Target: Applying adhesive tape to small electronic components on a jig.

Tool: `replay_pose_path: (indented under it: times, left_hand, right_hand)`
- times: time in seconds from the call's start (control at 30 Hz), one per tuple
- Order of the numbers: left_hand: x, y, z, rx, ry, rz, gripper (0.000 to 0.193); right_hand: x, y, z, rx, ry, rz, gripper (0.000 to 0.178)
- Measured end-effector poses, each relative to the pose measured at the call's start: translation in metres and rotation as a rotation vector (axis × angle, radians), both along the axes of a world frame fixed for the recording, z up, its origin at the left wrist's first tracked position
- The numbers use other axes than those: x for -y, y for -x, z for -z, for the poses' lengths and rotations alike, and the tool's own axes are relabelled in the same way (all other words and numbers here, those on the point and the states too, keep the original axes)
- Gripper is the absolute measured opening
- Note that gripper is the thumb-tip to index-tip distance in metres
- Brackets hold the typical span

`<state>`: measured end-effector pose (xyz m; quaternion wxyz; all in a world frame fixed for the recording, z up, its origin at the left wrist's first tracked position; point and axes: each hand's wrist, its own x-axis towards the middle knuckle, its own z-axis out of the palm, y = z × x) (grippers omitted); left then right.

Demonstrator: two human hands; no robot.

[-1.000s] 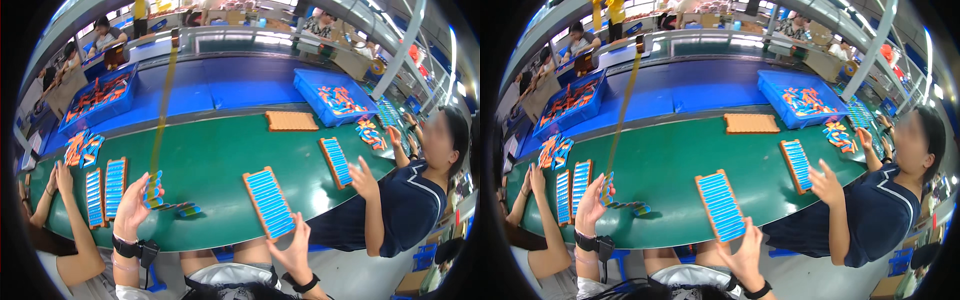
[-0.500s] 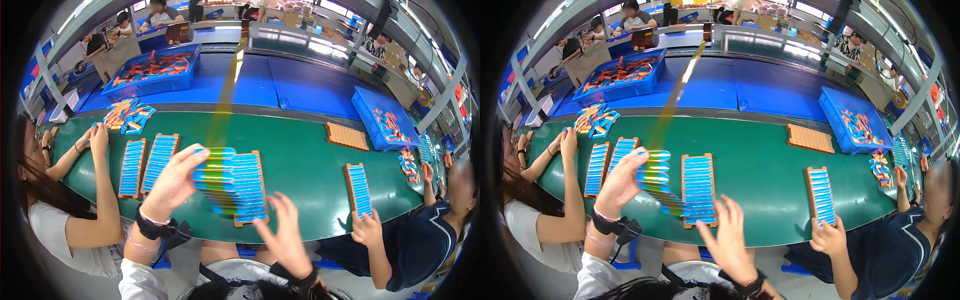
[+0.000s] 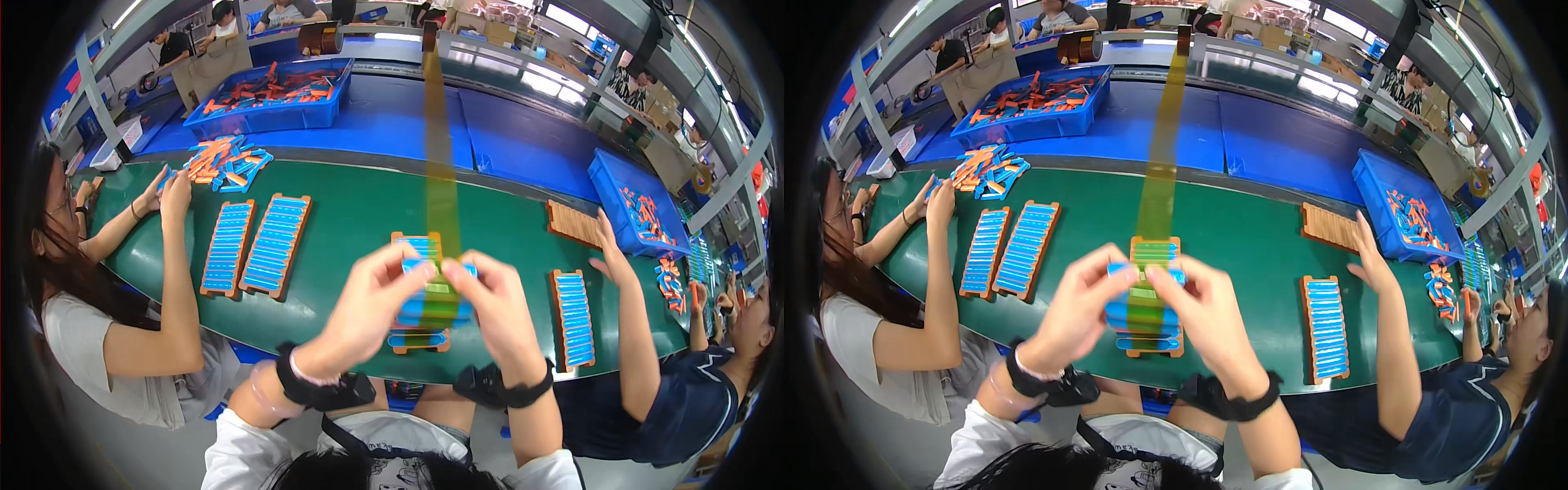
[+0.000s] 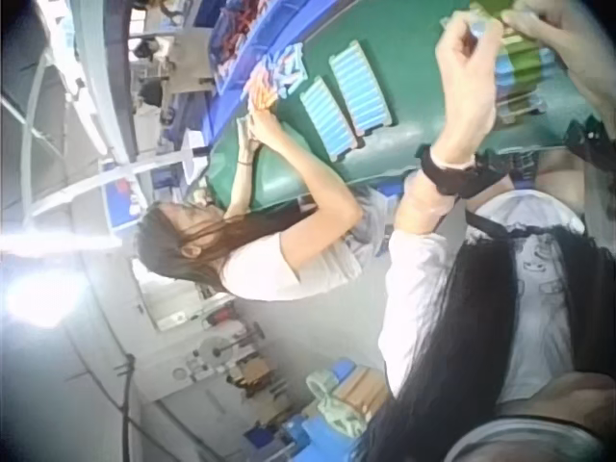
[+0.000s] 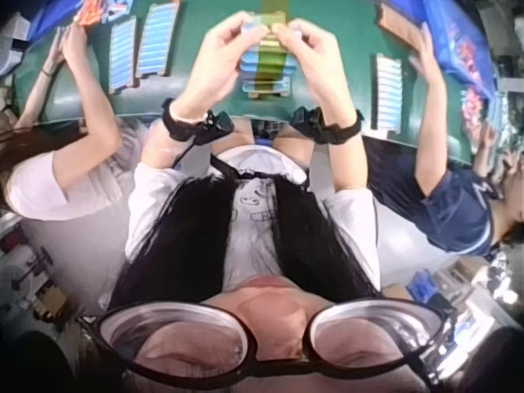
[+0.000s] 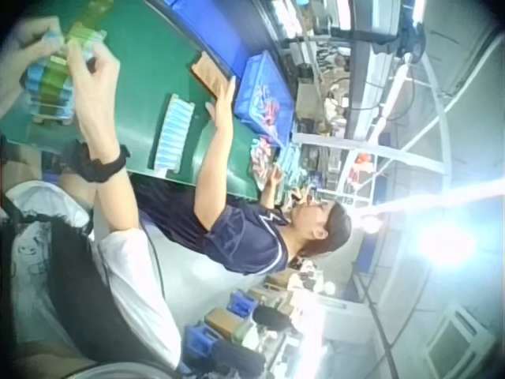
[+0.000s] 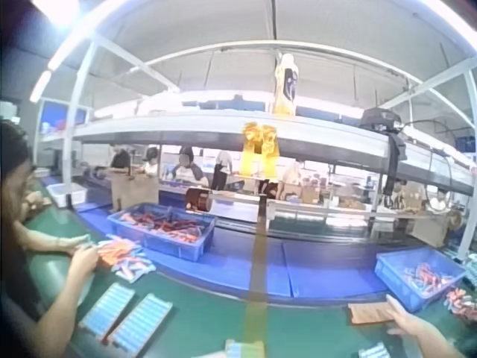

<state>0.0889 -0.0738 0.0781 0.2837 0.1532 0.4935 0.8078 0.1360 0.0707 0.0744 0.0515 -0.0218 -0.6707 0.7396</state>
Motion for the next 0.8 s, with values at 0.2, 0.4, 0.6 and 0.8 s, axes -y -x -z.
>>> replay_pose_path:
  times: [0.2,0.4,0.6,0.8]
  left_hand:
    - [0.026,-0.101,0.079,-0.056,0.150,0.108,0.007]
    - [0.043,-0.095,0.084,-0.261,0.400,0.375,0.014]
    - [0.021,-0.056,0.099,-1.048,1.064,-0.360,0.060]
    - [0.018,-0.073,0.101,-1.024,1.089,-0.244,0.065]
  right_hand:
    - [0.009,-0.114,0.069,0.266,0.097,-0.045,0.011]
    - [0.016,-0.134,0.092,0.259,0.172,-0.009,0.011]
    - [0.019,-0.137,0.094,0.344,0.078,0.087,0.011]
    - [0.032,-0.132,0.090,0.363,0.219,0.327,0.025]
